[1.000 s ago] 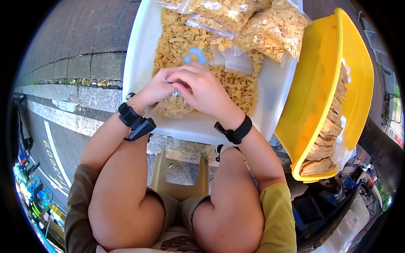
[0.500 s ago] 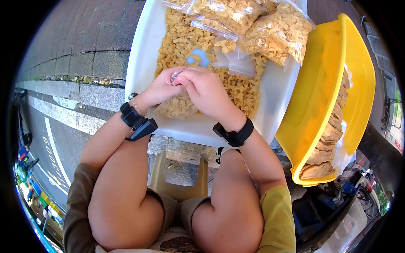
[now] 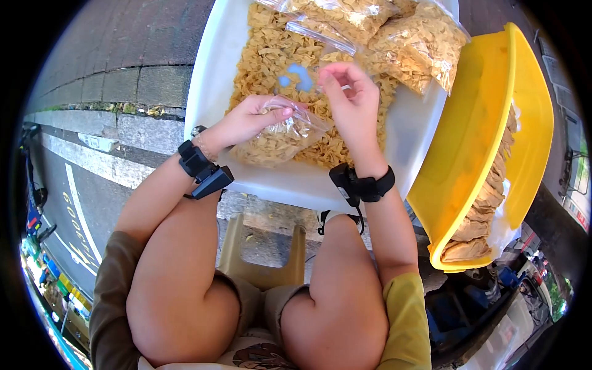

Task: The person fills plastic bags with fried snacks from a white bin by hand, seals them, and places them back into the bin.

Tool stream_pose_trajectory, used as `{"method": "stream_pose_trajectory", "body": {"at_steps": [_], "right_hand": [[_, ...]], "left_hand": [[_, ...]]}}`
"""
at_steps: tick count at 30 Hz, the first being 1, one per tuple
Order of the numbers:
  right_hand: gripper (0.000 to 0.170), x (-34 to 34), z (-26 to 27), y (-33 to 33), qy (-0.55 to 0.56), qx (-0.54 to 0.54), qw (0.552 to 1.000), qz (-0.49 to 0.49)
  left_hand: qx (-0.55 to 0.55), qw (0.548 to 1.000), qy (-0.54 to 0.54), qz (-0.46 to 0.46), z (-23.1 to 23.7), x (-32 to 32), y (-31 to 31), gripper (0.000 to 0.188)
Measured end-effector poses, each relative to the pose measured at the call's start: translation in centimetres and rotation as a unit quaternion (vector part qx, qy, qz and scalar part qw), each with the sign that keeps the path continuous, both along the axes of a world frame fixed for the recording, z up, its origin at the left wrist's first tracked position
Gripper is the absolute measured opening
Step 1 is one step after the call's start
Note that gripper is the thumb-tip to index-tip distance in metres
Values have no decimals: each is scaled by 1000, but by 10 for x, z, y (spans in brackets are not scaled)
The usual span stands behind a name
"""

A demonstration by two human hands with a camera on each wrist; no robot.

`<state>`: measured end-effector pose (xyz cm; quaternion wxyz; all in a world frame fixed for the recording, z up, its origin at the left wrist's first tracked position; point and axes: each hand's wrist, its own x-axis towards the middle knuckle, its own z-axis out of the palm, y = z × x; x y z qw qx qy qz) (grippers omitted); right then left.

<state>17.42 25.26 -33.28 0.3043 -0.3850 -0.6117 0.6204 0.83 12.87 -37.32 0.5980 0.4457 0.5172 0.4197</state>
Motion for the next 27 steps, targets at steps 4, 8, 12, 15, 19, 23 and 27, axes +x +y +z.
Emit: {"method": "stream_pose_trajectory", "body": {"at_steps": [4, 8, 12, 15, 19, 23, 27], "right_hand": [[13, 3, 9, 7, -41, 197, 972, 124], [15, -13, 14, -14, -37, 289, 935, 202], [13, -20, 15, -24, -61, 310, 915, 250], [10, -20, 15, -23, -57, 361, 898, 243], [8, -21, 16, -23, -50, 388, 889, 240], [9, -21, 14, -27, -42, 360, 902, 233], [10, -19, 18, -29, -51, 320, 917, 231]], "left_hand": [[-20, 1000, 1, -22, 10, -3, 2, 31], [-39, 999, 26, -28, -4, -4, -1, 23], [5, 999, 36, -5, -20, -1, -4, 21], [2, 1000, 20, 13, -15, 0, -4, 16], [-11, 1000, 13, -16, -2, -3, -3, 15], [-43, 997, 32, -54, 3, -7, -2, 21], [-27, 999, -8, -30, 6, -3, -2, 23]]}}
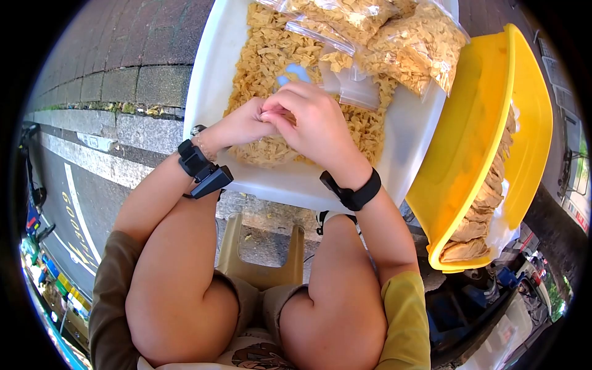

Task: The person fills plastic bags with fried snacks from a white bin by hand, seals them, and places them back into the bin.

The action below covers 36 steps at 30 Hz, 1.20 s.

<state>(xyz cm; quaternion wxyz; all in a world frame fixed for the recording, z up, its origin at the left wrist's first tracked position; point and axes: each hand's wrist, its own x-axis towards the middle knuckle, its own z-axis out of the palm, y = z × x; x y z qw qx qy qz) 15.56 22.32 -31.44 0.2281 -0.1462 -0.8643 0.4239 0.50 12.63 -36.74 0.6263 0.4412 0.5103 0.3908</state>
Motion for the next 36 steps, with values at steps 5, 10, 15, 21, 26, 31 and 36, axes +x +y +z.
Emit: {"method": "stream_pose_trajectory", "body": {"at_steps": [5, 10, 15, 21, 26, 31, 36], "right_hand": [[11, 5, 2, 4, -12, 15, 1000, 16], [9, 8, -4, 2, -25, 14, 999, 16], [8, 10, -1, 1, -23, 0, 1000, -1], [8, 17, -7, 9, -54, -4, 998, 10], [7, 13, -9, 5, -23, 33, 999, -20], [9, 22, -22, 11, -78, -88, 991, -65], [13, 23, -27, 12, -45, -153, 985, -64]], "left_hand": [[1, 1000, -1, -16, -4, -3, 1, 25], [20, 999, 10, -27, 1, -1, 2, 28], [-9, 999, 5, -41, 6, -1, 4, 30], [18, 999, -36, -18, 4, 2, 3, 44], [23, 992, -83, 94, 14, 8, -2, 29], [35, 991, -75, 101, 2, -5, -1, 13], [47, 990, -32, 131, 0, -3, -1, 11]]}}
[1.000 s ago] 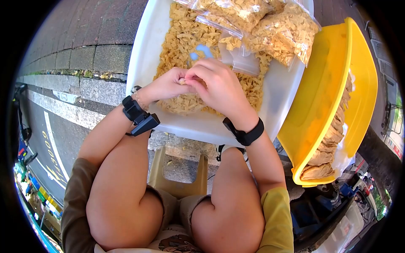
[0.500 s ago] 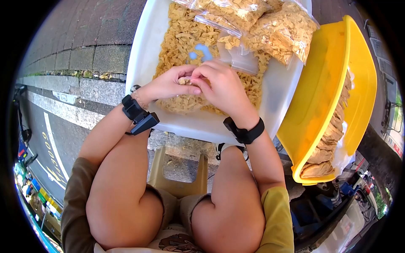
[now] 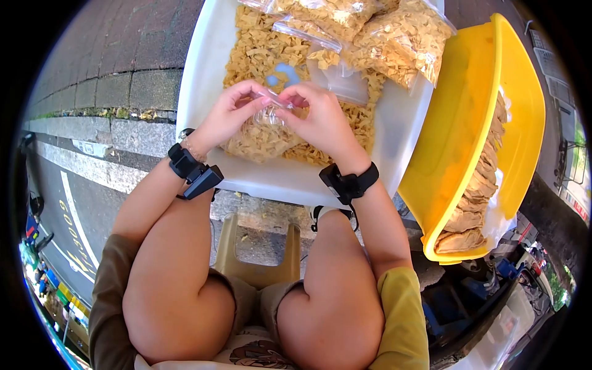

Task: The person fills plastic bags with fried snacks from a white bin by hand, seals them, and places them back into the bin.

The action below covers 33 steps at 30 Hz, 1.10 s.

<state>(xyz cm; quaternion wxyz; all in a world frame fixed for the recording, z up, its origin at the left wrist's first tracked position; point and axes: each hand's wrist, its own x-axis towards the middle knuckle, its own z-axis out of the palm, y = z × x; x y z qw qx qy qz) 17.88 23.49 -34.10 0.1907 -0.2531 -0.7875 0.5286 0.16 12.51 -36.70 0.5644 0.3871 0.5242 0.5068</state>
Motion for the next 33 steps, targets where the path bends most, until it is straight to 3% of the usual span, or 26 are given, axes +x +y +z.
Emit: {"method": "stream_pose_trajectory", "body": {"at_steps": [2, 5, 10, 12, 13, 16, 18, 21, 23, 29, 33], "right_hand": [[15, 3, -4, 4, -51, 22, 998, -3], [16, 4, -10, 4, -32, -32, 999, 2], [16, -3, -3, -2, -61, 2, 998, 14], [15, -5, -3, -4, -69, 13, 997, 17], [15, -5, -3, -5, -61, -7, 998, 13], [16, -4, -1, -5, -24, -24, 999, -14], [16, -4, 1, -3, 7, -23, 999, -36], [17, 1, 8, 3, -11, 44, 996, -70], [17, 4, 11, 2, -51, 30, 998, -17], [24, 7, 7, 4, -67, 107, 991, 33], [27, 10, -5, 4, -57, 90, 992, 69]], "left_hand": [[-15, 1000, 1, 10, -3, -2, -1, 11], [-28, 999, 11, 22, -4, -3, 0, 11], [-12, 999, 11, 30, 1, -3, 1, 10], [-76, 987, 135, -37, 13, -2, 2, 10], [-76, 987, 134, -38, 11, -2, 2, 10], [-28, 992, 123, -11, 1, 0, 2, 12], [4, 998, 54, 43, -3, 0, 2, 14], [-62, 994, 16, 91, -6, -3, 3, 16], [-69, 992, 0, 106, -7, -2, 3, 17], [-112, 986, -58, 110, -2, -2, 2, 18], [-100, 985, -96, 103, -4, -1, 1, 18]]}}
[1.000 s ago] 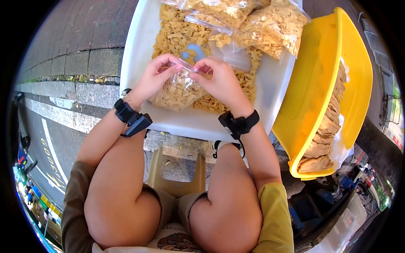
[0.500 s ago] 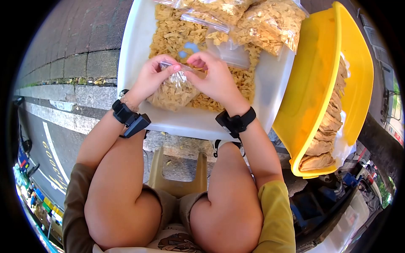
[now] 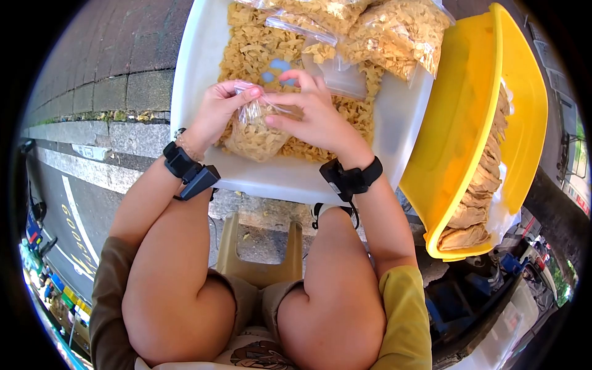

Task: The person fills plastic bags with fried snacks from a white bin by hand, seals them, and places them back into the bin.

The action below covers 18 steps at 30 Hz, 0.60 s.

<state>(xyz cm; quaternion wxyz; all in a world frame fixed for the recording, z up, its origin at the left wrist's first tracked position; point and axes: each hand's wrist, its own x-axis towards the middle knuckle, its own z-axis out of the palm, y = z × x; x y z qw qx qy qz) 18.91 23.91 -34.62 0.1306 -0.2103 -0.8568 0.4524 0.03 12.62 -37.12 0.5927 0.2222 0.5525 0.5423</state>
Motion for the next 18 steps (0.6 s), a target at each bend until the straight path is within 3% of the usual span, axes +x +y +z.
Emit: {"method": "stream_pose_trajectory", "body": {"at_steps": [2, 8, 12, 14, 18], "right_hand": [[31, -5, -1, -4, -39, -23, 997, 56], [34, -9, -14, -3, -76, -64, 992, 84], [32, -3, -24, 0, -82, -113, 989, 54], [29, -4, -27, -3, -9, -167, 986, 18], [30, -9, -9, 1, -48, -147, 988, -11]], "left_hand": [[-2, 1000, -6, -16, -1, -2, -2, 17], [-3, 999, -35, -25, -3, 1, 2, 19], [25, 999, -3, -48, -9, 4, 1, 19], [28, 998, 9, -51, -10, 3, 1, 18], [34, 997, 62, -31, -10, 4, 0, 16]]}}
